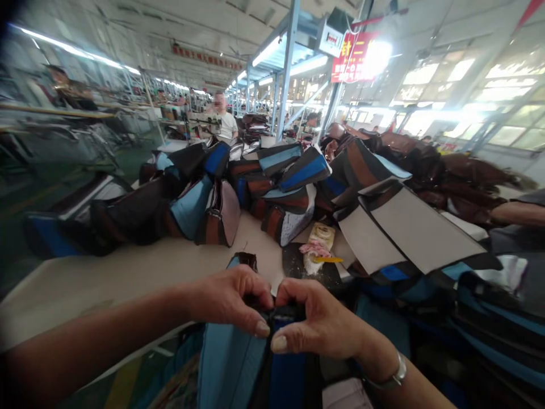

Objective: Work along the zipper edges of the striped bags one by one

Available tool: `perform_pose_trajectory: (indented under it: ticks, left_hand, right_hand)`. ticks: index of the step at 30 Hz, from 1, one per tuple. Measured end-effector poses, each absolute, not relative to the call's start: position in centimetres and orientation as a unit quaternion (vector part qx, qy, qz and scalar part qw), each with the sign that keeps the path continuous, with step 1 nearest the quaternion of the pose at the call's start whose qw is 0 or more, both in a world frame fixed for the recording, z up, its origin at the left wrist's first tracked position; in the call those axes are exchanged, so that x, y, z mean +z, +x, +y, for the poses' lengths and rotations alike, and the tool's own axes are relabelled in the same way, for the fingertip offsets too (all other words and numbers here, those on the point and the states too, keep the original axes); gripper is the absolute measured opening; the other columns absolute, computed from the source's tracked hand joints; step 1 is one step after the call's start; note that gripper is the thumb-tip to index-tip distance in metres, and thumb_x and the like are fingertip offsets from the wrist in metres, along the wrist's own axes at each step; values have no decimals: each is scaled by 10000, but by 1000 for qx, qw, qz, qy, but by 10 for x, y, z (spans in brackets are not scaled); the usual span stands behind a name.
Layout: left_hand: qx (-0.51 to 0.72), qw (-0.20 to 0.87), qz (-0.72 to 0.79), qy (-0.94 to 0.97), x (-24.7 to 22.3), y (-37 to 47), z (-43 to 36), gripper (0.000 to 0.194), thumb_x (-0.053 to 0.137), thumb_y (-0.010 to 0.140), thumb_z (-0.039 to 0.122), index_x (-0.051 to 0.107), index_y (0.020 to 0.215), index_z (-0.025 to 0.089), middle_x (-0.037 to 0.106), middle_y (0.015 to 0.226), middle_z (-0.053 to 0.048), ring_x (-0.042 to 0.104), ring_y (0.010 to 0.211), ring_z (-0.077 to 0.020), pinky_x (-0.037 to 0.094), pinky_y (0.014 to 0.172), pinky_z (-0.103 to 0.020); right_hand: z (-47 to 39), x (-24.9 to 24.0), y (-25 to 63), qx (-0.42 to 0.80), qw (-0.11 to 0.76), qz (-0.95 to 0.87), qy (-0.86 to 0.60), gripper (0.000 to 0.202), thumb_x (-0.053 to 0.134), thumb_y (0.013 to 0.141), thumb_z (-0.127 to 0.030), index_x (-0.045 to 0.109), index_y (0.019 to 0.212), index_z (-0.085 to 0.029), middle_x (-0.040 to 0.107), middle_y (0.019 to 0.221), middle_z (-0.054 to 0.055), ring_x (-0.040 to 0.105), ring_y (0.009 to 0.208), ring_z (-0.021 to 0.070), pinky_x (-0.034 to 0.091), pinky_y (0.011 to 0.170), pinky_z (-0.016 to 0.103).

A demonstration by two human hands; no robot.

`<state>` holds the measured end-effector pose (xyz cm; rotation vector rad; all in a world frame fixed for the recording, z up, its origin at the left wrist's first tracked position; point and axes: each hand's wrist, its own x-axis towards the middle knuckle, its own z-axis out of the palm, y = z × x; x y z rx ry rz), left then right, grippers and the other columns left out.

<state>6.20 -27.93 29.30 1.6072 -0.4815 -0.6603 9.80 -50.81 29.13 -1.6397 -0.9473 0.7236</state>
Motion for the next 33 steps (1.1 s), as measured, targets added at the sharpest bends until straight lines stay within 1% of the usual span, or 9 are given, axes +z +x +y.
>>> perform_pose_trajectory:
  ticks: [3, 7, 12, 18, 22, 25, 27, 29, 33]
  left_hand:
    - [-278, 613, -218, 707, 291, 62, -279, 204, 792, 727, 277, 727, 827, 111, 586, 673, 28, 481, 615, -97, 354, 547, -210]
    - [-259, 597, -218, 727, 287, 63, -277, 209, 789, 724, 289, 746, 839, 120, 574, 669, 38, 469, 615, -92, 334, 549, -214]
    - [-280, 607, -203, 715, 286, 63, -278, 197, 787, 699, 282, 741, 817, 132, 576, 656, 43, 458, 607, -94, 332, 547, -218]
    - [-218, 542, -205, 785, 293, 61, -282, 314, 764, 757, 438, 699, 764, 131, 502, 618, 53, 416, 579, -92, 289, 512, -233]
    - [-180, 482, -257, 818, 296, 60, -284, 100, 644, 792, 211, 663, 723, 141, 495, 630, 52, 460, 617, -96, 319, 558, -229]
    - [-125, 430, -308, 839, 297, 60, -285, 143, 565, 765, 85, 557, 637, 146, 464, 617, 53, 470, 627, -91, 322, 595, -232]
    - [-87, 396, -333, 851, 297, 60, -285, 164, 539, 761, 52, 528, 628, 147, 472, 623, 48, 475, 623, -92, 324, 608, -236]
    - [-72, 377, -349, 855, 299, 60, -284, 157, 530, 760, 46, 565, 642, 143, 496, 633, 39, 489, 627, -99, 332, 615, -240]
    - [-143, 425, -345, 824, 303, 63, -281, 159, 555, 787, 105, 712, 786, 126, 627, 744, -7, 578, 745, -142, 404, 714, -238]
  right_hand:
    - [-505, 290, 96, 312, 542, -370, -687, 392, 805, 744, -457, 568, 827, -156, 468, 733, -33, 367, 670, 109, 295, 584, 241]
    - [-504, 289, 94, 347, 567, -341, -665, 280, 756, 810, -374, 604, 850, -142, 501, 748, -20, 400, 678, 108, 311, 601, 238]
    - [-505, 282, 94, 352, 586, -330, -652, 247, 729, 840, -349, 599, 852, -140, 482, 723, -33, 363, 651, 96, 269, 583, 242]
    - [-504, 278, 91, 305, 583, -335, -675, 146, 675, 835, -280, 605, 844, -152, 483, 727, -35, 368, 664, 106, 284, 599, 254]
    - [-503, 275, 88, 277, 600, -310, -683, 126, 679, 806, -237, 586, 808, -151, 495, 707, -41, 385, 667, 105, 301, 606, 249]
    - [-502, 271, 84, 252, 609, -288, -694, 101, 670, 820, -212, 589, 820, -151, 517, 725, -36, 402, 683, 110, 328, 621, 250]
    - [-502, 268, 81, 220, 601, -288, -713, 80, 660, 846, -208, 598, 834, -158, 533, 747, -28, 426, 701, 117, 353, 637, 256]
    - [-503, 266, 77, 171, 583, -309, -732, 46, 644, 866, -186, 607, 844, -170, 552, 772, -19, 464, 717, 123, 374, 649, 263]
    - [-506, 266, 74, 18, 513, -450, -731, 147, 568, 883, -62, 620, 907, -197, 607, 843, 11, 549, 791, 146, 419, 722, 306]
